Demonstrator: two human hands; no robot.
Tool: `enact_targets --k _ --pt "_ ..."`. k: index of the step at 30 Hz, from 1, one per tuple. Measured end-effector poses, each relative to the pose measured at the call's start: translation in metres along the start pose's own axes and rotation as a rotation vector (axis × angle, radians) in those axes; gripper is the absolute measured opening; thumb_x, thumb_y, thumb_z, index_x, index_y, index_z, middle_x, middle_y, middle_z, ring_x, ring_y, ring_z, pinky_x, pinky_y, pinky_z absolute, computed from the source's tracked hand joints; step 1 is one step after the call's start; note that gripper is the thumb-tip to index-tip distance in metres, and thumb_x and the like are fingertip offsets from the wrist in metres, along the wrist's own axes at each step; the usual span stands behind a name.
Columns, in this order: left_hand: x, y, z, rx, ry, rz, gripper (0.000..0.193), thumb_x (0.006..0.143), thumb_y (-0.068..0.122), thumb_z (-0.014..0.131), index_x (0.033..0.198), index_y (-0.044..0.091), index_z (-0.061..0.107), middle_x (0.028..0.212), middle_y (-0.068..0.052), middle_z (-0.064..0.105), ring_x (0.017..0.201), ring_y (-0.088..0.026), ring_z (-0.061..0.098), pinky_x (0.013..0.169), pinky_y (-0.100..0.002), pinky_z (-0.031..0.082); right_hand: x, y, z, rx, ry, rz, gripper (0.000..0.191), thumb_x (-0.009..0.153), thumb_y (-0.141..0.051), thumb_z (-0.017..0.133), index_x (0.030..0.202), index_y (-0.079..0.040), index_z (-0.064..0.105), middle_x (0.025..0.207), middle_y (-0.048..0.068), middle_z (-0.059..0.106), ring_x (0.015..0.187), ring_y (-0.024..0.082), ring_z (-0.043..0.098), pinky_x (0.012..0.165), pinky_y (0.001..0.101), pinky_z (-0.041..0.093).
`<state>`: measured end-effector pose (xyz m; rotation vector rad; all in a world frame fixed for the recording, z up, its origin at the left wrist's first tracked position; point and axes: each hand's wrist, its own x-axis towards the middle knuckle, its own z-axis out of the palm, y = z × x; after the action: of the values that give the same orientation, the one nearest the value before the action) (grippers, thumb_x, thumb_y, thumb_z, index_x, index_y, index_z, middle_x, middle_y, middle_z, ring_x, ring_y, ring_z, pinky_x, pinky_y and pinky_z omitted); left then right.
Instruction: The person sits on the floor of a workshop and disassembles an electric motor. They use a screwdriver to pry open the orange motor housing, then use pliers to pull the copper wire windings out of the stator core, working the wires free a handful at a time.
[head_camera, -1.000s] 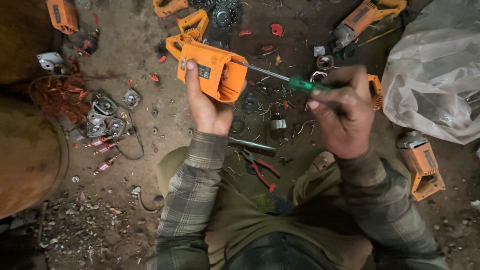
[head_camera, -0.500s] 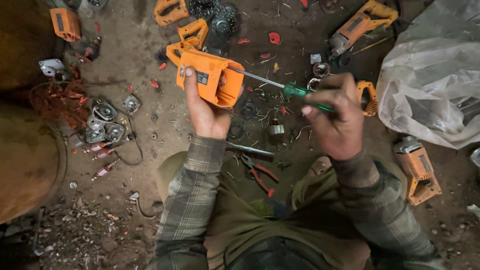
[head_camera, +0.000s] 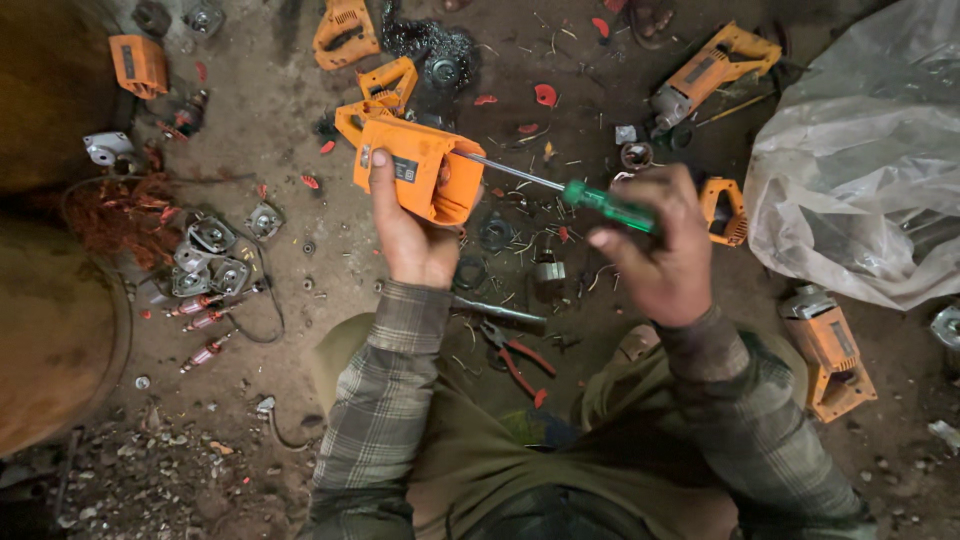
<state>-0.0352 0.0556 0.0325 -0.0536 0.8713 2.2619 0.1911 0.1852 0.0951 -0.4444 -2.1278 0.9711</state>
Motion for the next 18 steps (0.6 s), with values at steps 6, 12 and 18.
enact_targets --k 6,12,18 --pt "-0.0003 0.0017 -0.0002 0.038 0.054 -0.02 0.063 0.093 0.057 0.06 0.134 0.01 0.056 0.115 -0.008 0.069 0.103 -0.028 0.069 0.083 -0.055 0.06 -0.0005 -0.0027 0.0014 -0.102 -0.002 0.181 0.02 0.099 -0.01 0.073 0.117 -0.003 0.068 0.095 0.005 0.063 0.081 0.017 0.061 0.075 0.0313 0.049" --pt "-0.0011 0.0001 0.0008 0.01 0.036 -0.001 0.06 0.097 0.054 0.06 0.137 0.01 0.055 0.12 -0.008 0.069 0.105 -0.028 0.068 0.086 -0.054 0.058 -0.001 -0.0061 0.0016 -0.019 0.055 0.008 0.02 0.09 -0.01 0.073 0.105 0.0 0.064 0.107 0.016 0.055 0.088 0.026 0.06 0.076 0.0356 0.051" --pt "0.0007 -0.0007 -0.0005 0.003 0.037 0.004 0.058 0.096 0.054 0.06 0.136 0.011 0.055 0.119 -0.008 0.068 0.105 -0.028 0.069 0.084 -0.055 0.059 -0.0027 -0.0068 0.0034 -0.121 0.053 0.093 0.035 0.091 -0.008 0.079 0.12 0.001 0.061 0.108 0.011 0.063 0.094 0.025 0.064 0.082 0.0348 0.051"
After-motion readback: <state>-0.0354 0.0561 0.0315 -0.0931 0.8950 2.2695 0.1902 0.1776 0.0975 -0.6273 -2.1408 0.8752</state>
